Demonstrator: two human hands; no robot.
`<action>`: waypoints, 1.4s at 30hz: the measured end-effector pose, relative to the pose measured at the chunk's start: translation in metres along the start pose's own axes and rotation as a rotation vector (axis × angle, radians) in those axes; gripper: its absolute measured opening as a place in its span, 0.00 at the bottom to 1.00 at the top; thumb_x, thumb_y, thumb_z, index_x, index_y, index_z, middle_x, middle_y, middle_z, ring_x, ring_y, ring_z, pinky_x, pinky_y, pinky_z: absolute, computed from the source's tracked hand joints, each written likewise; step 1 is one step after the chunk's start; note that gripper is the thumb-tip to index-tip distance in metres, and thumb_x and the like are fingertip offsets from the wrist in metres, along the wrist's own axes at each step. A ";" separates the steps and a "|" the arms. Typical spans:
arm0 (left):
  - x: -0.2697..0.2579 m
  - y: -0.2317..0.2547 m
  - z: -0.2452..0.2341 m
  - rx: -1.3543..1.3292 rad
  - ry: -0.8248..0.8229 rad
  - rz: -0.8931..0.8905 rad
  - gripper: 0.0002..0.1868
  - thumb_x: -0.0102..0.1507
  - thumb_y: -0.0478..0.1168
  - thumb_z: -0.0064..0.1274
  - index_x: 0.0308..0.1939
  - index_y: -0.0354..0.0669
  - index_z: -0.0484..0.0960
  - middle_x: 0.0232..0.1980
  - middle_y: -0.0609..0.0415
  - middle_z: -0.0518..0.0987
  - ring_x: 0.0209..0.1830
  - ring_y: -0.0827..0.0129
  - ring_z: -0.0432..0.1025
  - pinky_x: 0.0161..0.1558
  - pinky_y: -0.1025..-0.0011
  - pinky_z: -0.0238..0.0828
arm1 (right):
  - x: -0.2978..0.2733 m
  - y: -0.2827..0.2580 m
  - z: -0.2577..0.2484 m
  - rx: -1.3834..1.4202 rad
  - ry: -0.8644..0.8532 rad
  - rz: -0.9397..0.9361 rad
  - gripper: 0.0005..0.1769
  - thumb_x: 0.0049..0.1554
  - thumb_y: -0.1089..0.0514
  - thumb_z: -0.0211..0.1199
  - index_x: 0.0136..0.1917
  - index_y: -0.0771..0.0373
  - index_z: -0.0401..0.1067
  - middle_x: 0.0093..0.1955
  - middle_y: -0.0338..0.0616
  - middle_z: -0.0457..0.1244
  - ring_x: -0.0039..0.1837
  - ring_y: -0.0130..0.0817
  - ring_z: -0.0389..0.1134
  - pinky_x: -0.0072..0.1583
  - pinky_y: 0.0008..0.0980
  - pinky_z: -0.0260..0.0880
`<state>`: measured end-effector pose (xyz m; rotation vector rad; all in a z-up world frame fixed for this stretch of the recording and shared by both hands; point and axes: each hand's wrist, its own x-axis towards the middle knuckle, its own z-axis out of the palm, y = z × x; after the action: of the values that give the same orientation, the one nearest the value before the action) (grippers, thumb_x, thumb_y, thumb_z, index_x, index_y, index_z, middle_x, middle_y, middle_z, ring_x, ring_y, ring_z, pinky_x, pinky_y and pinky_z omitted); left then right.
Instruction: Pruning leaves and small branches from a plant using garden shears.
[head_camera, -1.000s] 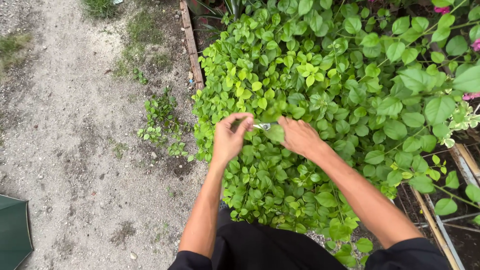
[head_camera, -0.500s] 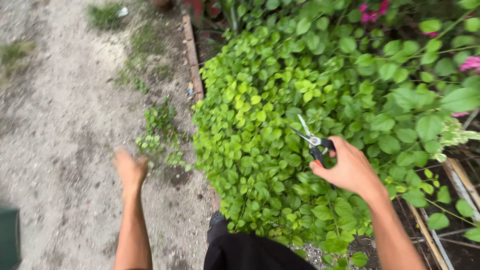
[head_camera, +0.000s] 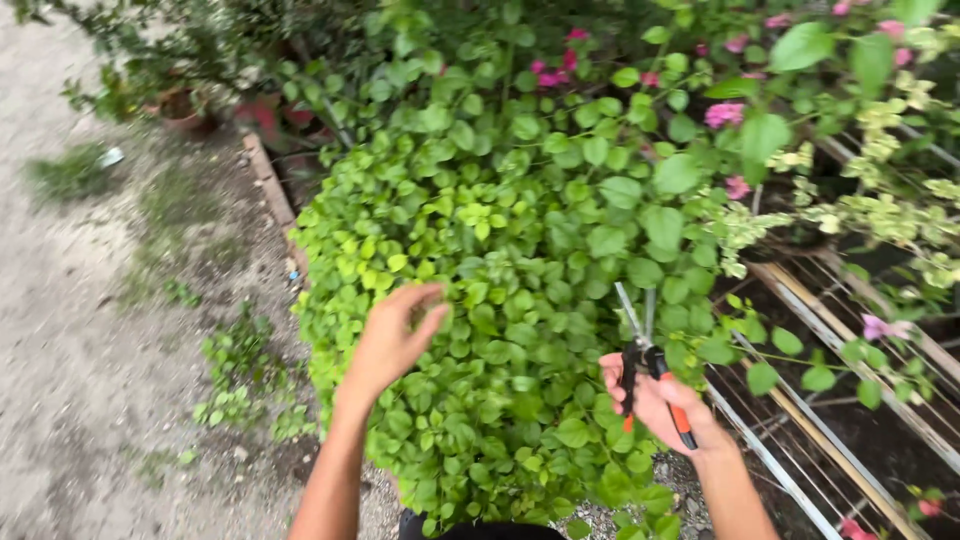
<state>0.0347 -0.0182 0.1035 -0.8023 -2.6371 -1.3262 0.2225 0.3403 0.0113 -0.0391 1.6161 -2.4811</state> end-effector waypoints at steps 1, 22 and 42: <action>0.019 0.032 0.007 0.003 -0.066 0.161 0.16 0.66 0.44 0.56 0.54 0.39 0.83 0.47 0.46 0.84 0.48 0.57 0.79 0.51 0.63 0.75 | -0.005 0.003 0.001 0.311 -0.075 0.022 0.48 0.54 0.40 0.66 0.75 0.75 0.58 0.58 0.47 0.61 0.56 0.35 0.63 0.58 0.37 0.65; 0.216 0.201 0.203 -0.038 -0.053 0.561 0.11 0.64 0.45 0.58 0.43 0.44 0.87 0.45 0.49 0.82 0.50 0.51 0.71 0.54 0.54 0.69 | 0.052 -0.016 -0.029 -1.288 0.712 0.391 0.47 0.46 0.30 0.69 0.60 0.72 0.67 0.56 0.66 0.66 0.58 0.59 0.70 0.62 0.50 0.70; 0.217 0.199 0.174 0.022 0.047 0.475 0.11 0.62 0.43 0.58 0.43 0.43 0.88 0.41 0.47 0.83 0.48 0.49 0.73 0.53 0.54 0.71 | 0.170 -0.003 -0.050 -1.346 0.566 0.219 0.44 0.45 0.33 0.68 0.54 0.76 0.66 0.50 0.68 0.68 0.54 0.63 0.71 0.58 0.52 0.72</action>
<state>-0.0281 0.3025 0.2045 -1.2729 -2.2192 -1.1618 0.0486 0.3584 -0.0190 0.6418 2.9455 -0.8733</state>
